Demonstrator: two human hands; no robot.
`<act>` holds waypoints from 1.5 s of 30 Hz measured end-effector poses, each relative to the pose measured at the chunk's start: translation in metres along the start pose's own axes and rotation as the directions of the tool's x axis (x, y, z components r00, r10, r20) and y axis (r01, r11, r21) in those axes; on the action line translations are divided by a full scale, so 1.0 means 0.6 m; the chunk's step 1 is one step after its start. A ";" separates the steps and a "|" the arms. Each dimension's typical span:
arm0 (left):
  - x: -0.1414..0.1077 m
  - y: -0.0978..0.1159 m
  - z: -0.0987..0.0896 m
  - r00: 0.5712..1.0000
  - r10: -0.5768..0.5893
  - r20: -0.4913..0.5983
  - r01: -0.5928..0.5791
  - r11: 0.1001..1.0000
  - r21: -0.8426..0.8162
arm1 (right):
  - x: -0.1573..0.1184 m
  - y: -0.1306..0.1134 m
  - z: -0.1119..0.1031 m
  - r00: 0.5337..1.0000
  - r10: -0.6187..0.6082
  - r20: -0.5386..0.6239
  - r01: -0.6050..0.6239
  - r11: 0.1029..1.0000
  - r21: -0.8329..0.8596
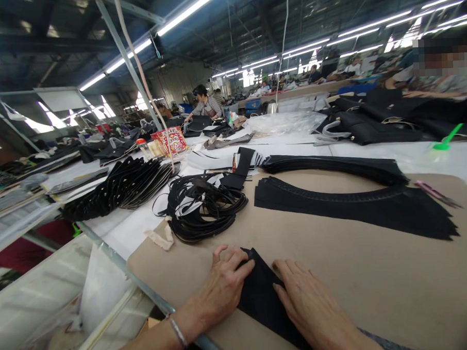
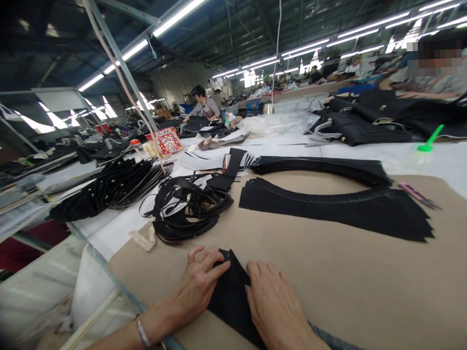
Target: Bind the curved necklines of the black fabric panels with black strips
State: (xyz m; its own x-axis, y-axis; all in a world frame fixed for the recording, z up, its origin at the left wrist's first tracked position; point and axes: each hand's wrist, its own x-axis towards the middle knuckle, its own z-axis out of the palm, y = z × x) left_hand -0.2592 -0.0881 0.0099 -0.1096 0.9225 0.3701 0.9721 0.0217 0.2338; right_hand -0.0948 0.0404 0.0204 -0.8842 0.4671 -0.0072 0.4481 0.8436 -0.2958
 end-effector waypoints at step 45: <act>0.036 0.079 0.004 0.960 0.137 0.246 -0.089 0.977 -0.195 | -0.085 0.059 -0.018 0.996 -0.088 -0.022 0.091 0.952 0.291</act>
State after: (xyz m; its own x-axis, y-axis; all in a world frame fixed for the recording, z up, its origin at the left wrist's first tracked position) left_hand -0.2152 -0.0662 0.0265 0.0789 0.9830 0.1658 0.9188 -0.1362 0.3705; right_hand -0.0324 0.0492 0.0206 -0.9173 0.3962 0.0396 0.3080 0.7691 -0.5600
